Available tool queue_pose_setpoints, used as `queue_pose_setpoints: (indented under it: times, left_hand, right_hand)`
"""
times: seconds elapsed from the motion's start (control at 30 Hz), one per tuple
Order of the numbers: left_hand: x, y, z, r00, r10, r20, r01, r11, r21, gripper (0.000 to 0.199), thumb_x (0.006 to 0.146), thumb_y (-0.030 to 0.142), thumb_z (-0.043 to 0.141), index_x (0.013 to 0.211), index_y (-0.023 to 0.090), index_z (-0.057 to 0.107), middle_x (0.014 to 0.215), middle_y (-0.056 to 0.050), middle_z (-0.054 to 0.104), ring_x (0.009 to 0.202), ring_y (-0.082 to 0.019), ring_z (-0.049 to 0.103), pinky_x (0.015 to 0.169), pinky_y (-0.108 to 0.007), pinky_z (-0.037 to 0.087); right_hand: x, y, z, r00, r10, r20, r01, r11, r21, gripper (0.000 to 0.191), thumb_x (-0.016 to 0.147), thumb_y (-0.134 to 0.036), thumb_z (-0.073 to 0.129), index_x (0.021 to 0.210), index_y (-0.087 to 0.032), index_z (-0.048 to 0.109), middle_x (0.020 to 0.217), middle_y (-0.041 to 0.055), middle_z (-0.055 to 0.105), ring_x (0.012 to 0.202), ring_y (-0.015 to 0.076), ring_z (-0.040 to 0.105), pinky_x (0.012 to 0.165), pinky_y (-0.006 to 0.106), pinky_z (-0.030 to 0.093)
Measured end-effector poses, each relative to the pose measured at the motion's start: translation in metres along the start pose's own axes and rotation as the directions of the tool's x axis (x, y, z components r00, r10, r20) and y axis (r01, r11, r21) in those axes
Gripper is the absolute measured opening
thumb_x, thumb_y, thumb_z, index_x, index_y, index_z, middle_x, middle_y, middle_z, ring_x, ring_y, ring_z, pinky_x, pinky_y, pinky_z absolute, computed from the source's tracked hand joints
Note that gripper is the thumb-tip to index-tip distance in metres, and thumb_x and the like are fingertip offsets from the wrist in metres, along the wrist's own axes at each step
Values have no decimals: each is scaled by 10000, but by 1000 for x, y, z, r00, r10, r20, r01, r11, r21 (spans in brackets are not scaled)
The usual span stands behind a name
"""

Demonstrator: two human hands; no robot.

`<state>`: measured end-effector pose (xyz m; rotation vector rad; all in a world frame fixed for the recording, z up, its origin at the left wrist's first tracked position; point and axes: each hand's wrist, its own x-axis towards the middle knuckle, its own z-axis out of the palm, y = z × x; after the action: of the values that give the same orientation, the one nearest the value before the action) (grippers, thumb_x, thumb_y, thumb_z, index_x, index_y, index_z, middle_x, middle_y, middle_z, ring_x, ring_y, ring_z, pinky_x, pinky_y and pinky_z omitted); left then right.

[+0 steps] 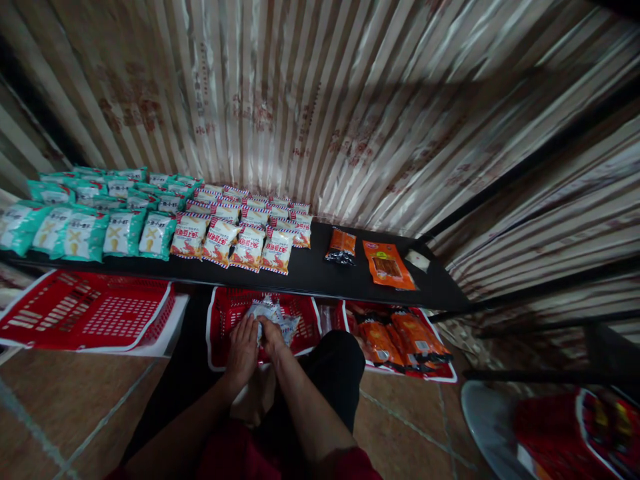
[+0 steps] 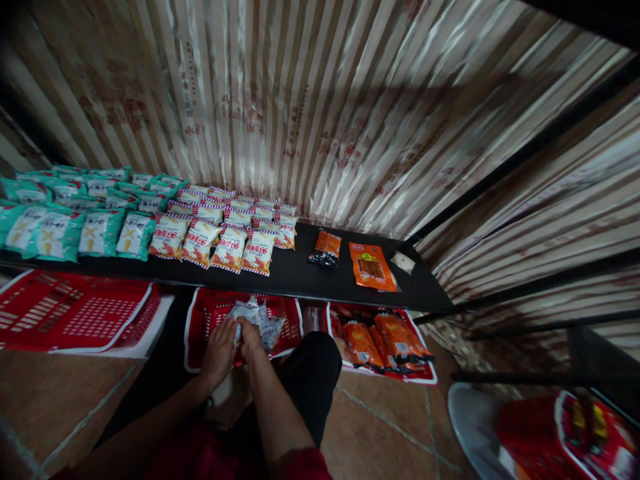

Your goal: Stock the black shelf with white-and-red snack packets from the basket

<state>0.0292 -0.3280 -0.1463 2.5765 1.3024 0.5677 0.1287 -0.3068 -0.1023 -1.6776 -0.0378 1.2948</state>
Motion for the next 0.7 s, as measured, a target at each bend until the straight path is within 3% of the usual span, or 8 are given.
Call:
queue_pose_setpoints:
  times: [0.2,0.47,0.7]
  left_hand:
    - [5,-4,-6,999,33,15,-33,999,-42,467,851,85,305,1298,117,435,1385,-134,437,1333,-240,311,1059,-458,325]
    - [-4,-4,-12,998,57,-3,-57,994,-90,523,812,39,313,1320,132,399,1397,-120,423,1359,-229,251,1070,-468,316]
    - [-5,3,-21,997,81,3,-81,992,-102,533,782,58,349,1312,98,397,1404,-145,404,1366,-249,231,1085,-476,289]
  right_hand:
    - [2,-6,-1,997,70,40,-73,991,109,155,807,-304,548,793,-151,572,562,-13,591,448,116,539,370,196,373]
    - [11,-5,-6,995,91,39,-95,990,104,293,833,-434,528,828,-143,559,580,10,611,465,125,561,346,185,376]
    - [14,0,-9,1000,12,-12,-12,1000,17,206,873,-332,475,830,-143,546,588,28,605,490,138,581,407,216,432]
